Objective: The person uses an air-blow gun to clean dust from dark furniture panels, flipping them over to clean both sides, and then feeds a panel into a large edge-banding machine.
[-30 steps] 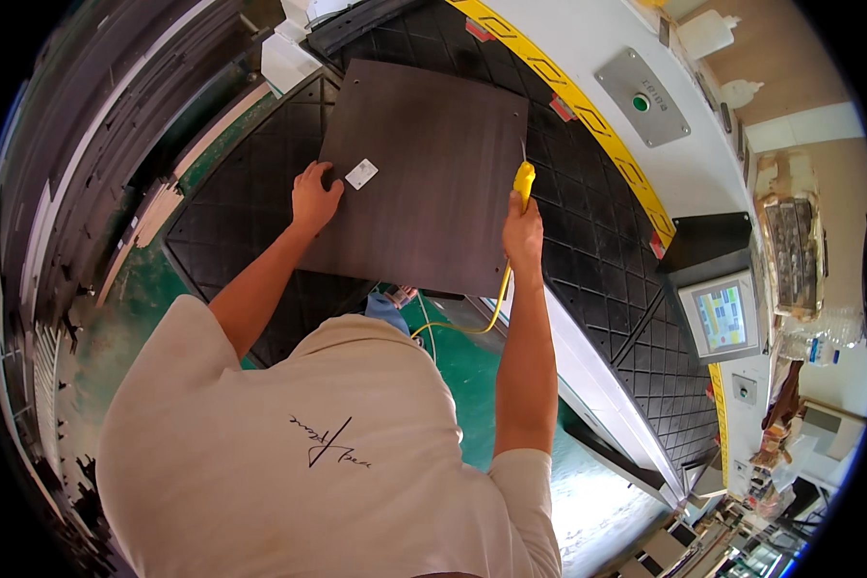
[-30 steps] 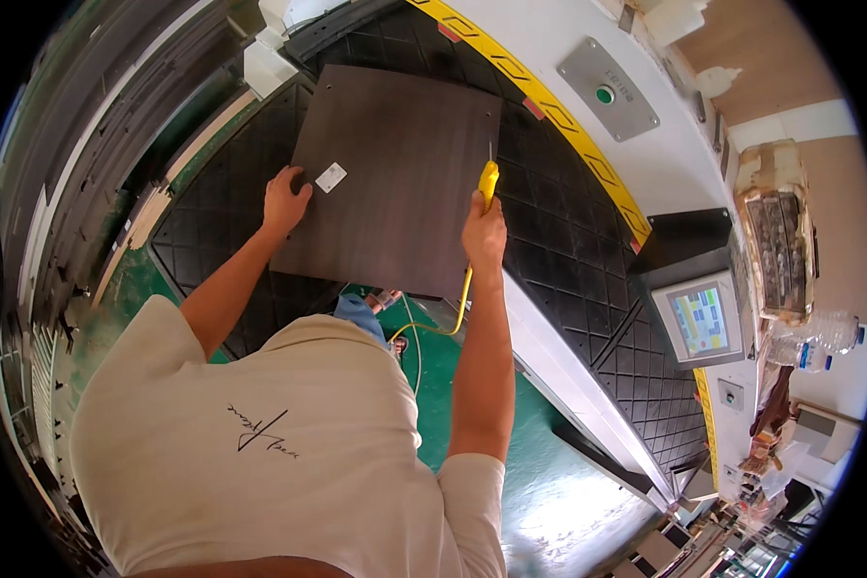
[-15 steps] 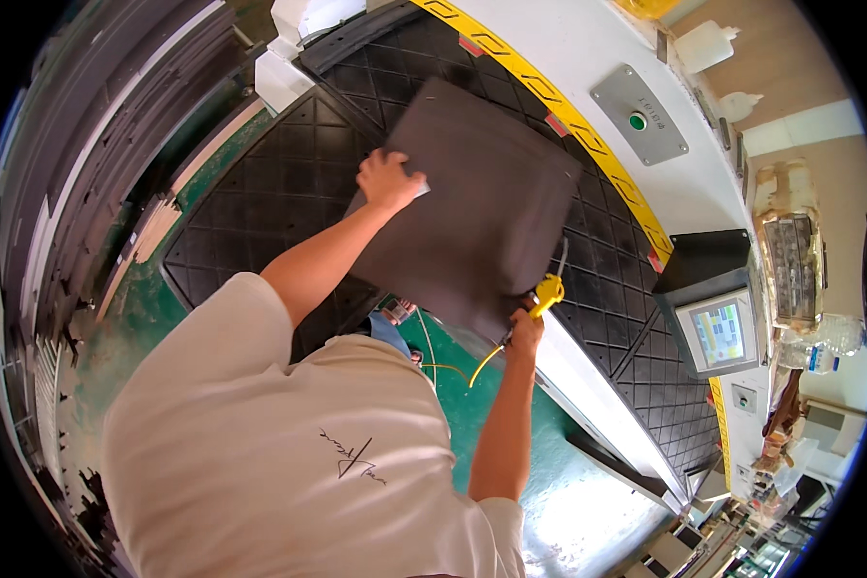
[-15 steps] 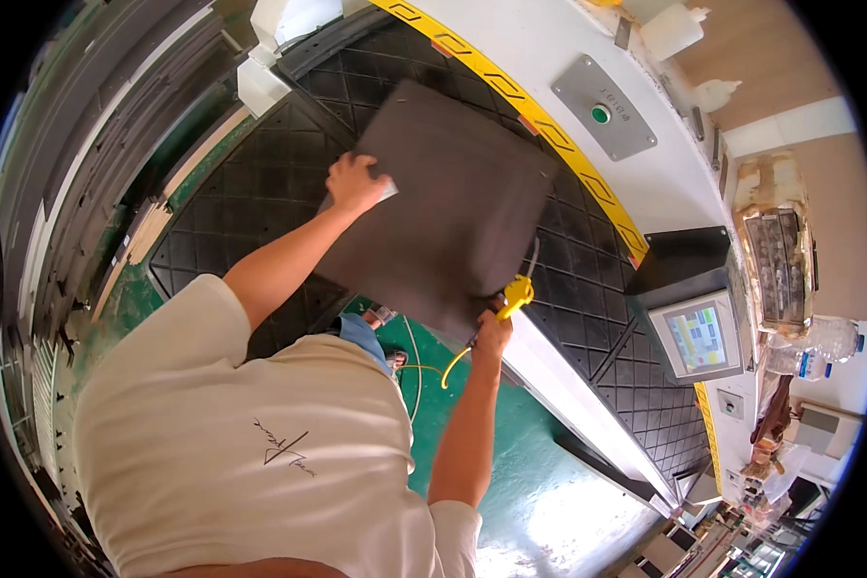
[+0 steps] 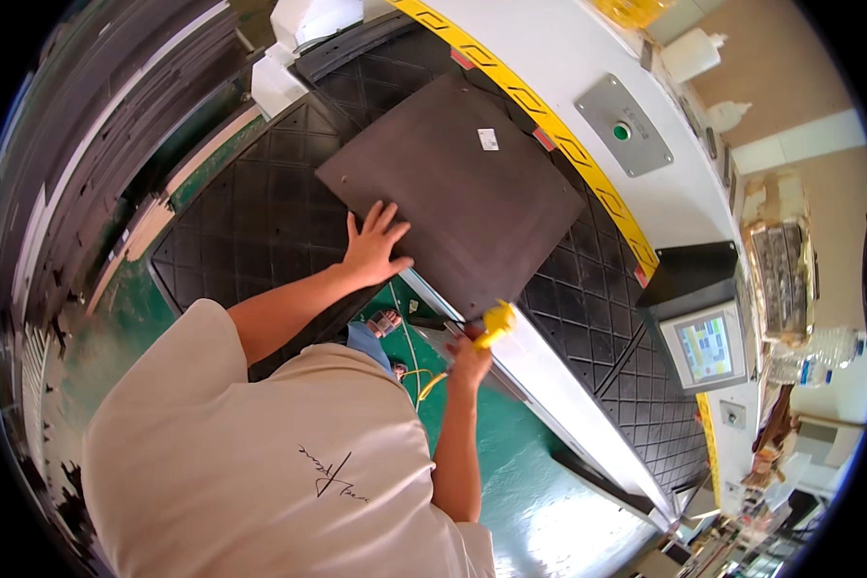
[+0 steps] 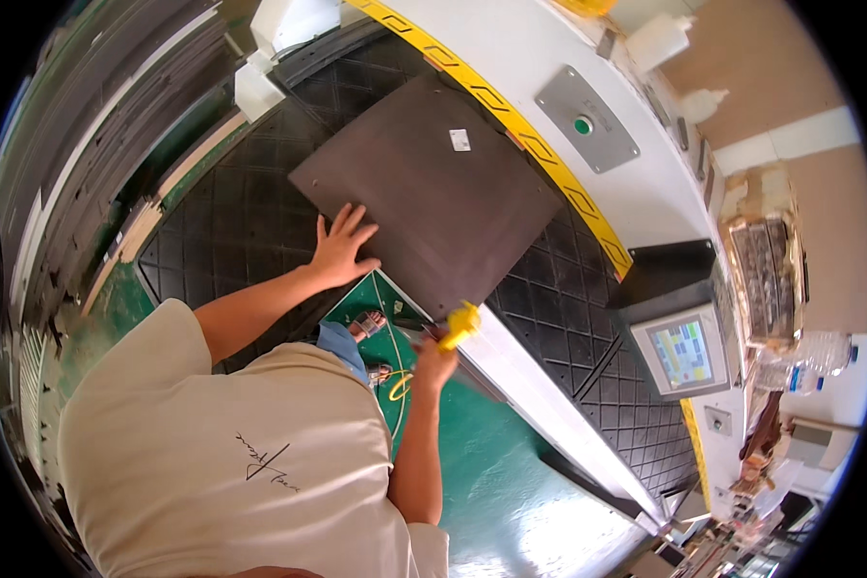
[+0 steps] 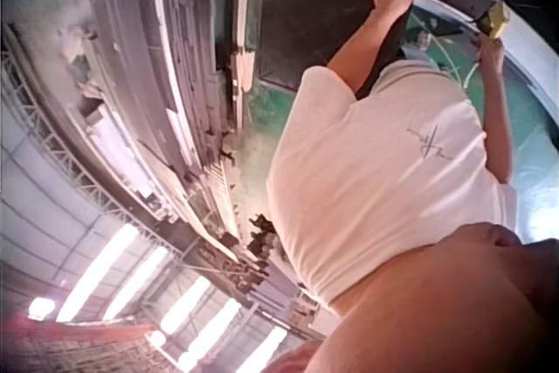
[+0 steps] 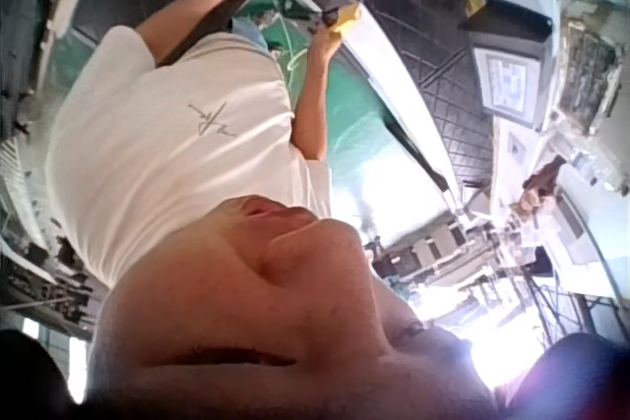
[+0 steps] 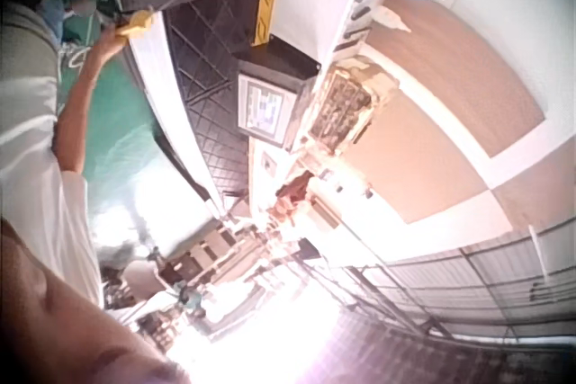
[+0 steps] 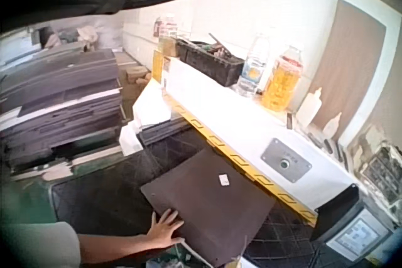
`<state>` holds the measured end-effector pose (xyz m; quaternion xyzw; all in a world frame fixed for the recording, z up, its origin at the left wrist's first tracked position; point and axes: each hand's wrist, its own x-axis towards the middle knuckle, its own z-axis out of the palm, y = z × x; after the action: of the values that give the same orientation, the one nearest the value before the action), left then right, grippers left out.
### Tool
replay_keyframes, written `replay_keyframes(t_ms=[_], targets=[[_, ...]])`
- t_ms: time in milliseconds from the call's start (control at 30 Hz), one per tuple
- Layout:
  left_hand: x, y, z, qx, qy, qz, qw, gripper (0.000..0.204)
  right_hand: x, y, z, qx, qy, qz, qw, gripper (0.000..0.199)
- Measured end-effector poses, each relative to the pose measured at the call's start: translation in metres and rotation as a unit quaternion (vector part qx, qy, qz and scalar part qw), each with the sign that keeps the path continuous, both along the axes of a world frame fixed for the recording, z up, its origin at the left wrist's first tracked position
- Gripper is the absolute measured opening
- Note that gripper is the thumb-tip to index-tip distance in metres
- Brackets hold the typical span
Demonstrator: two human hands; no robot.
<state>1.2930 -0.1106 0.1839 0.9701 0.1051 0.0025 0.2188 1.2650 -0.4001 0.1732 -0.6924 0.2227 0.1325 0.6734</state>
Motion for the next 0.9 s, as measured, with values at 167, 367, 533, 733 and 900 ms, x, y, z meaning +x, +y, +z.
replay_keyframes(t_ms=[167, 367, 533, 733, 900], targets=[[0.006, -0.016, -0.022, 0.005, -0.035, -0.036, 0.999, 0.100, 0.024, -0.004, 0.034, 0.113, 0.073, 0.002, 0.991, 0.044], [0.048, 0.020, -0.014, 0.026, -0.019, -0.077, 0.996, 0.114, 0.062, 0.022, 0.019, 0.175, 0.059, 0.015, 0.983, 0.052], [0.091, 0.050, -0.018, 0.036, -0.037, -0.084, 0.995, 0.117, 0.080, 0.006, 0.022, 0.117, 0.060, 0.144, 0.981, 0.057], [0.118, 0.041, -0.012, 0.019, -0.032, -0.052, 0.998, 0.116, 0.072, -0.011, 0.081, -0.323, 0.099, 0.398, 0.853, 0.032], [0.136, 0.035, -0.006, 0.016, -0.014, -0.041, 0.999, 0.118, 0.078, -0.037, 0.097, -0.094, 0.139, 0.343, 0.924, 0.044]])
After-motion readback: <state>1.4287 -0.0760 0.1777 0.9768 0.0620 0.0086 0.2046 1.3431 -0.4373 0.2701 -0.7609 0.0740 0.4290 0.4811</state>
